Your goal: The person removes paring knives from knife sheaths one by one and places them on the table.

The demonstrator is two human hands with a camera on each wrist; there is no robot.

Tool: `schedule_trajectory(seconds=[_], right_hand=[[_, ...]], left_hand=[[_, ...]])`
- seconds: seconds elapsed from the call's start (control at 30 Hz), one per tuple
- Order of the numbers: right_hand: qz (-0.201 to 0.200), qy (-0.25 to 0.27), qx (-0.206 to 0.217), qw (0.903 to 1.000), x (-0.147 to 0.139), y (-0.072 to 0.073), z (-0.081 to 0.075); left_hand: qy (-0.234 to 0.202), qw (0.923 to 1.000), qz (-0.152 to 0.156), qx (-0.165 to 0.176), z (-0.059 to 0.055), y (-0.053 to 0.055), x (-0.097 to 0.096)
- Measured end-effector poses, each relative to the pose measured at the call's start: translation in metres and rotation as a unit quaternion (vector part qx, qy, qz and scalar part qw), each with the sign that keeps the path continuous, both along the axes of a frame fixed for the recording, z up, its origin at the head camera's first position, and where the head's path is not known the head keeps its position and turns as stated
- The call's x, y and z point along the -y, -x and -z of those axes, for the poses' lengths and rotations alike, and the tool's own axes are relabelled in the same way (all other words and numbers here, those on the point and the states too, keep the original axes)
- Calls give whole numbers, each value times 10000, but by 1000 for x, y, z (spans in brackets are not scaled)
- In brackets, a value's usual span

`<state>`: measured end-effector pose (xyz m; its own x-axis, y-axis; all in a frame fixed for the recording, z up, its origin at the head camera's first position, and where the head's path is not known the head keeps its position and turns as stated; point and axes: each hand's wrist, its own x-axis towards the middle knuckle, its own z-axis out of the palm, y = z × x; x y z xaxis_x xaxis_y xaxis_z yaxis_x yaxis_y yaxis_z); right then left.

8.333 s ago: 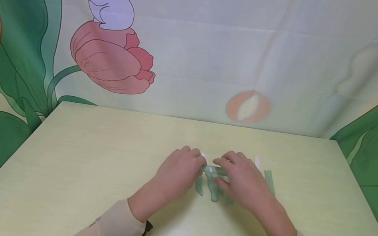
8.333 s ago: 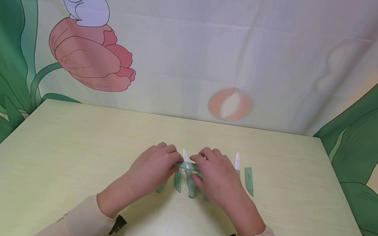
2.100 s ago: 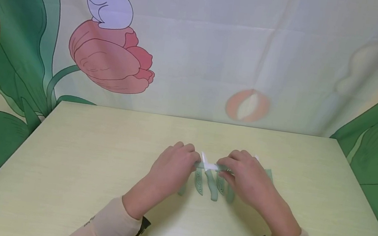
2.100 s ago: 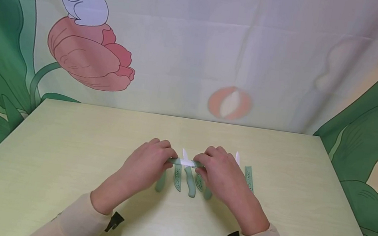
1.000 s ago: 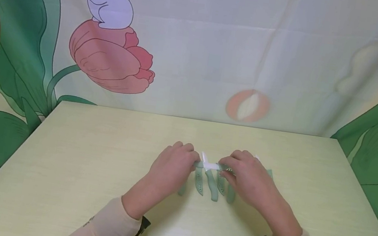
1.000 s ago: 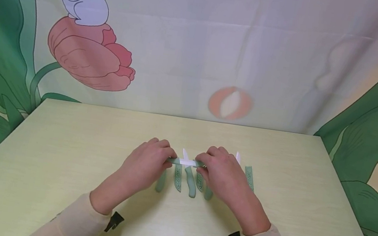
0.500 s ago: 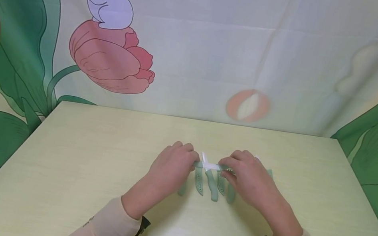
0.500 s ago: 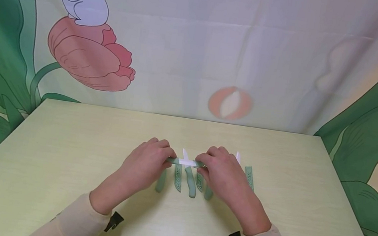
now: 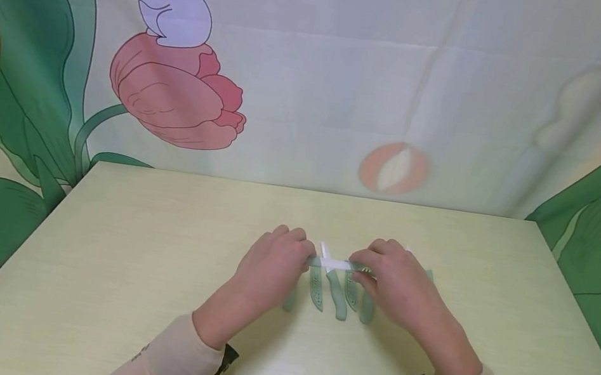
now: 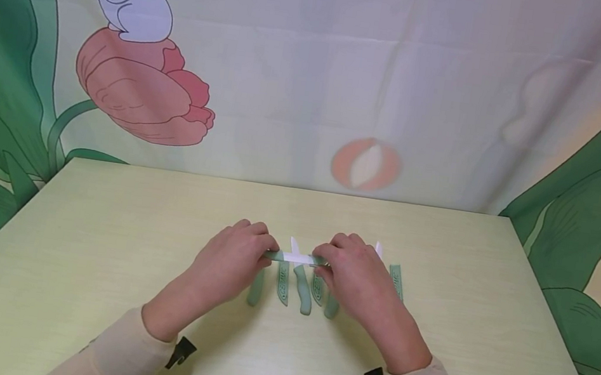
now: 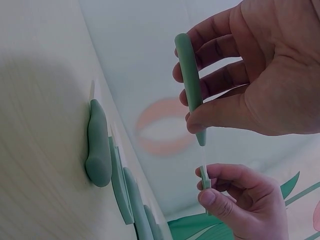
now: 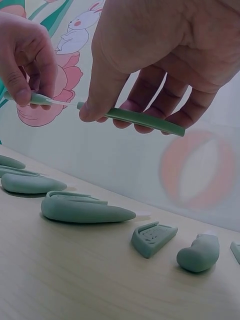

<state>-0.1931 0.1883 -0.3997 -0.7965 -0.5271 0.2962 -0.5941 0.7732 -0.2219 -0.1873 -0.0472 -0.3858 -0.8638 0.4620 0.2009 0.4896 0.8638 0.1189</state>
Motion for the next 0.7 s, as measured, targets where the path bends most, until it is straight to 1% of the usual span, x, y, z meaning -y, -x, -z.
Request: schedule_trajectory(seconds=[0.17, 0.5, 0.7], right_hand=[[18, -52, 16, 10000, -1, 0, 0], [63, 3, 17, 10000, -2, 0, -1], [101, -14, 71, 9999, -3, 0, -3]], left_hand=[[-11, 10000, 7, -33, 0, 0, 1], [-39, 9999, -13, -96, 0, 1, 2], [-62, 9999, -29, -112, -2, 0, 3]])
